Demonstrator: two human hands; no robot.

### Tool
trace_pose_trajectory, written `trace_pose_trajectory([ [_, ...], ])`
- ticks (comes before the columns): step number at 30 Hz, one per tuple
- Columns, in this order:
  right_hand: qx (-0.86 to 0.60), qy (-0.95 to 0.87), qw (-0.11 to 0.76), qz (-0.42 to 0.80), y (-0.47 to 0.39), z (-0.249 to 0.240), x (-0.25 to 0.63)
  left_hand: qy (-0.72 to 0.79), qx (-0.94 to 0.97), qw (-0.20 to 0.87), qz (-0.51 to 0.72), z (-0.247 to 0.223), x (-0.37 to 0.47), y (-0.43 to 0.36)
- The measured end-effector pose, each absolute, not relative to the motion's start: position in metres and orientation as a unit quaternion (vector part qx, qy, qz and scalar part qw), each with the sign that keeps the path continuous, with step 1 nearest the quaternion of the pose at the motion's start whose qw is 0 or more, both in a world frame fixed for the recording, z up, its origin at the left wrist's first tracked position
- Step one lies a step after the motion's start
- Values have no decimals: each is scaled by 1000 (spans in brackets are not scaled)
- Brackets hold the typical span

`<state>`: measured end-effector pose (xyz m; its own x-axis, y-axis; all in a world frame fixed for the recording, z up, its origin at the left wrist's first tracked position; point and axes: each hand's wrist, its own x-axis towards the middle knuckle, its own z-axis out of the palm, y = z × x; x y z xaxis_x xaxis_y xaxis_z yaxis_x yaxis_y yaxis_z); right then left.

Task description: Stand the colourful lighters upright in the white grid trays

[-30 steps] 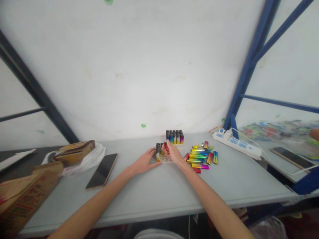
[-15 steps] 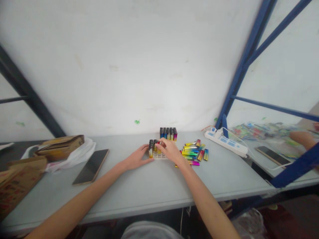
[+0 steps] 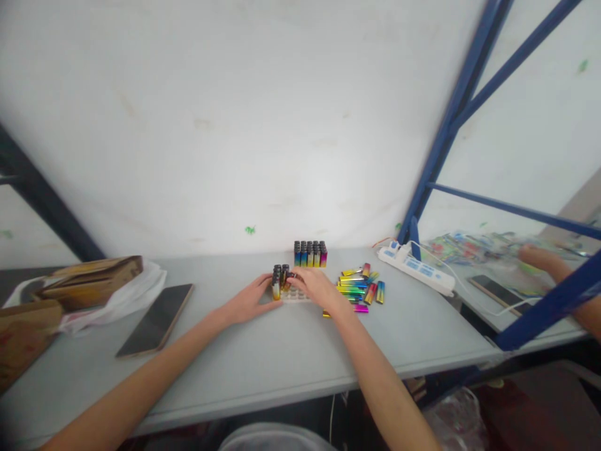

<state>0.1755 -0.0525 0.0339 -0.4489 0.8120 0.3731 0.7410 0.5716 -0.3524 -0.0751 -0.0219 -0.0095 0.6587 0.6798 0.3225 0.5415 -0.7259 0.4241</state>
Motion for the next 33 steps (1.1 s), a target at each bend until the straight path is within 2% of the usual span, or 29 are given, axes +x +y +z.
trace_pose_trajectory([
  [3,-524,-828,199,6,-58,33,164,340,900,146,232,-11,-75,-21],
  [6,-538,-830,150,-1,-61,31,158,338,902,144,226,-11,-74,-21],
  [12,-509,-809,288,56,-53,39,220,345,901,138,224,-11,-75,-21],
  [14,-531,-793,297,44,-50,39,258,350,900,139,218,-11,-75,-21],
  [20,-594,-783,183,-25,-37,16,345,352,900,136,218,-12,-74,-20],
  [27,-582,-807,93,28,-15,15,355,357,899,142,212,-12,-74,-21],
  [30,-585,-804,98,34,-12,24,354,360,898,140,211,-11,-73,-22],
  [33,-585,-793,170,20,-17,30,348,361,898,139,211,-10,-72,-23],
])
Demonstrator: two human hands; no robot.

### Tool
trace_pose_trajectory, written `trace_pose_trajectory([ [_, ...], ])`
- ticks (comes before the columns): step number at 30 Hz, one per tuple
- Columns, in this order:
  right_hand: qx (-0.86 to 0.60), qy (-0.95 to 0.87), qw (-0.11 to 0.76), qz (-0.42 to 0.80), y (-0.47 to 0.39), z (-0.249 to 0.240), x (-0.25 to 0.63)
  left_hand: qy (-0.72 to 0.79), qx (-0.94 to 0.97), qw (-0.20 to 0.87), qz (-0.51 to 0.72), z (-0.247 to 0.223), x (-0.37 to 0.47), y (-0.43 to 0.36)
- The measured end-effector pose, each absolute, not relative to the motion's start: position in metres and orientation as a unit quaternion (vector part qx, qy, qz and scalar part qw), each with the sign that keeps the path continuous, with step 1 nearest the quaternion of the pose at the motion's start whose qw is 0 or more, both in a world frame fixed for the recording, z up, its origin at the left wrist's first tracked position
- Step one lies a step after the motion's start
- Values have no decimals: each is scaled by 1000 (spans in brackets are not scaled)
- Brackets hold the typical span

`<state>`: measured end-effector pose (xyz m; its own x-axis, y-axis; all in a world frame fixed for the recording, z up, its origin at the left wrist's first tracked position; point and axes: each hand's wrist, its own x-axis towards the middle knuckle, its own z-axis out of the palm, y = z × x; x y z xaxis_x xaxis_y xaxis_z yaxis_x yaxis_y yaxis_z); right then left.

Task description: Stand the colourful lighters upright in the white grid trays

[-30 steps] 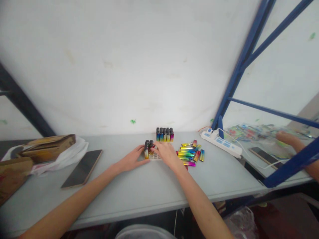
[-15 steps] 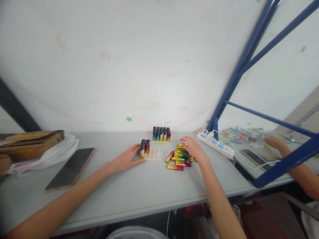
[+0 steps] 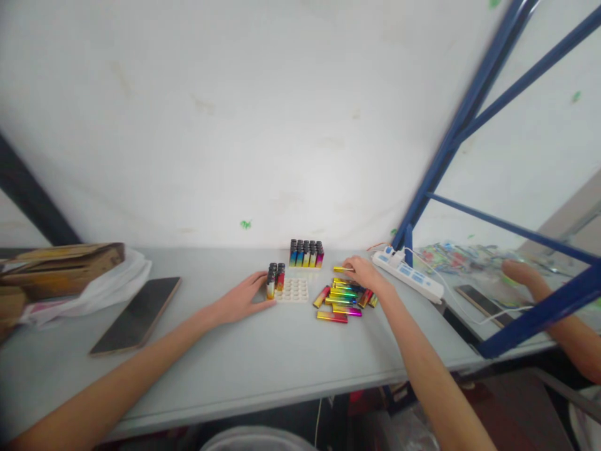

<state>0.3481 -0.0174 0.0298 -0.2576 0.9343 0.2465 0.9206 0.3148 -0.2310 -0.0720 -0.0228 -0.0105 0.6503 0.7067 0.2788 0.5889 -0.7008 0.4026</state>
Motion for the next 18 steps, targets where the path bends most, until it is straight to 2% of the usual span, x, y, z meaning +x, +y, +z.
trace_pose_trajectory([
  [2,-586,-769,254,33,-25,32,339,362,897,139,211,-10,-72,-24],
  [4,-589,-735,321,102,-34,35,324,364,897,139,210,-9,-72,-24],
  [8,-550,-694,374,276,-49,47,283,360,897,142,214,-9,-73,-24],
  [13,-492,-644,484,329,-43,61,236,353,896,147,224,-11,-73,-23],
  [18,-463,-582,553,375,-30,47,205,341,898,142,240,-13,-74,-21],
])
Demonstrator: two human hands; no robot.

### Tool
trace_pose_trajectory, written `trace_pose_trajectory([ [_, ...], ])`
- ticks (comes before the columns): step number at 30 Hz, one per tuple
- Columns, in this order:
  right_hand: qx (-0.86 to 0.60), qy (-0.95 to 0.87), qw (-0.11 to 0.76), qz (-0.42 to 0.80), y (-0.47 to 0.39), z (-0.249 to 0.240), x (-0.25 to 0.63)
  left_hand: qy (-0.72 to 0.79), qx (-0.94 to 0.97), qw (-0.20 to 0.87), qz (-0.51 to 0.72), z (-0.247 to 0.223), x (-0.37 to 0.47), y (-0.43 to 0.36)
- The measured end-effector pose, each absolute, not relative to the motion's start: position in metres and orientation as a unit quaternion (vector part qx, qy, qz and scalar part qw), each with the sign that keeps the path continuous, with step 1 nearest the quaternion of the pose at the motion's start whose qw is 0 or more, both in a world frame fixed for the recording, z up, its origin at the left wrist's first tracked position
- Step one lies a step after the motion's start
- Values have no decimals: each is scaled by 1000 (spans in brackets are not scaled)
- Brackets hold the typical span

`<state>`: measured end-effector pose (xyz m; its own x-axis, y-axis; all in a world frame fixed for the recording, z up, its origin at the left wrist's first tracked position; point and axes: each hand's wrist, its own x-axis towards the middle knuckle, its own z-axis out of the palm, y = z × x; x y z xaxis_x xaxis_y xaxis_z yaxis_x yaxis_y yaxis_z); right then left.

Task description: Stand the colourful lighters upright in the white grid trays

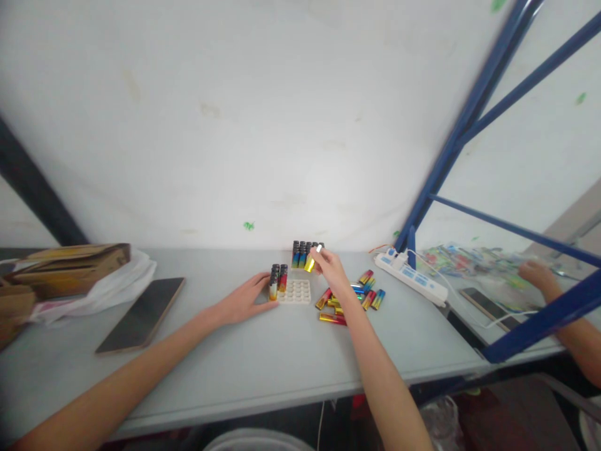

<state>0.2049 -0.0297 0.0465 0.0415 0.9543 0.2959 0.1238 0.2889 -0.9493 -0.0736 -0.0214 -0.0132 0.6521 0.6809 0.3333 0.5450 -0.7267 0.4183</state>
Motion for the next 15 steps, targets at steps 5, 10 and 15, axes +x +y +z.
trace_pose_trajectory([
  [5,-407,-578,548,447,-34,25,189,347,900,139,225,-13,-73,-22],
  [10,-415,-563,547,461,-41,18,176,347,900,136,225,-13,-73,-22],
  [15,-528,-589,535,296,-45,14,167,344,898,139,235,-14,-73,-22],
])
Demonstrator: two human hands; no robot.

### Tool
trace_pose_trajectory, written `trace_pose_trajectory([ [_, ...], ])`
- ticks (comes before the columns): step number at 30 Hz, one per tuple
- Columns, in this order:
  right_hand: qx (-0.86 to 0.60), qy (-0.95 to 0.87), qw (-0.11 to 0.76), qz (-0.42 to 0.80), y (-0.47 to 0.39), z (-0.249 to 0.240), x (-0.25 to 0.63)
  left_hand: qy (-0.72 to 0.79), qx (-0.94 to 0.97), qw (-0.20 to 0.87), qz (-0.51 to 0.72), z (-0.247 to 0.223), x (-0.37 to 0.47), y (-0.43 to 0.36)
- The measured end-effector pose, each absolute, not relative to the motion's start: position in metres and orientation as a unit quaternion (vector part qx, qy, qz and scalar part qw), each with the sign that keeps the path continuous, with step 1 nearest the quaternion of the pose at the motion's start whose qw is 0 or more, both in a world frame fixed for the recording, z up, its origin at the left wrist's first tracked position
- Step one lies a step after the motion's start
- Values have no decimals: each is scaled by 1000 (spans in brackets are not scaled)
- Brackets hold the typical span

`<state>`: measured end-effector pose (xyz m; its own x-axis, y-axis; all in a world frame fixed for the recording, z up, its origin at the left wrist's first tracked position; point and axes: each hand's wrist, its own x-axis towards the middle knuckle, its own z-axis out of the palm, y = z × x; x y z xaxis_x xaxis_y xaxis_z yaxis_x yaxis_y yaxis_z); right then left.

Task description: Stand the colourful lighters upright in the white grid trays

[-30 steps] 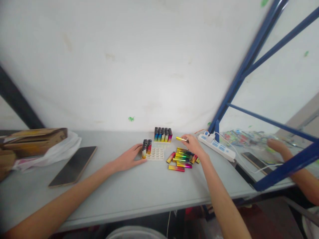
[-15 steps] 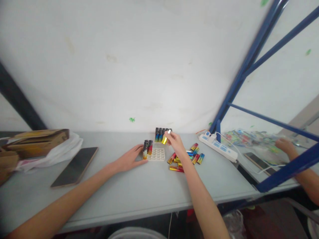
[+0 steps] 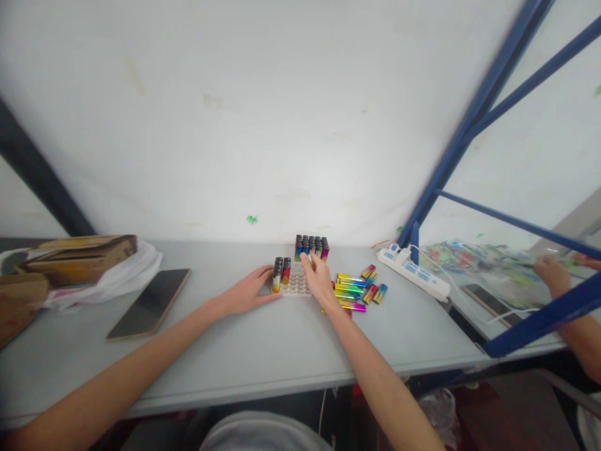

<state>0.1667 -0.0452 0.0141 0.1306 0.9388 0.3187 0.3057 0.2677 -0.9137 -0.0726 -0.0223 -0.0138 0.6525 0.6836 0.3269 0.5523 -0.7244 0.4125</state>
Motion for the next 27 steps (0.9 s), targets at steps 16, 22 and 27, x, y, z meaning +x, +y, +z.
trace_pose_trajectory([
  [16,-583,-580,536,191,-51,15,167,337,899,144,240,-15,-72,-20],
  [22,-553,-618,525,193,-57,21,162,336,900,140,239,-15,-72,-20],
  [27,-555,-623,518,188,-55,18,162,335,899,142,243,-15,-72,-20],
])
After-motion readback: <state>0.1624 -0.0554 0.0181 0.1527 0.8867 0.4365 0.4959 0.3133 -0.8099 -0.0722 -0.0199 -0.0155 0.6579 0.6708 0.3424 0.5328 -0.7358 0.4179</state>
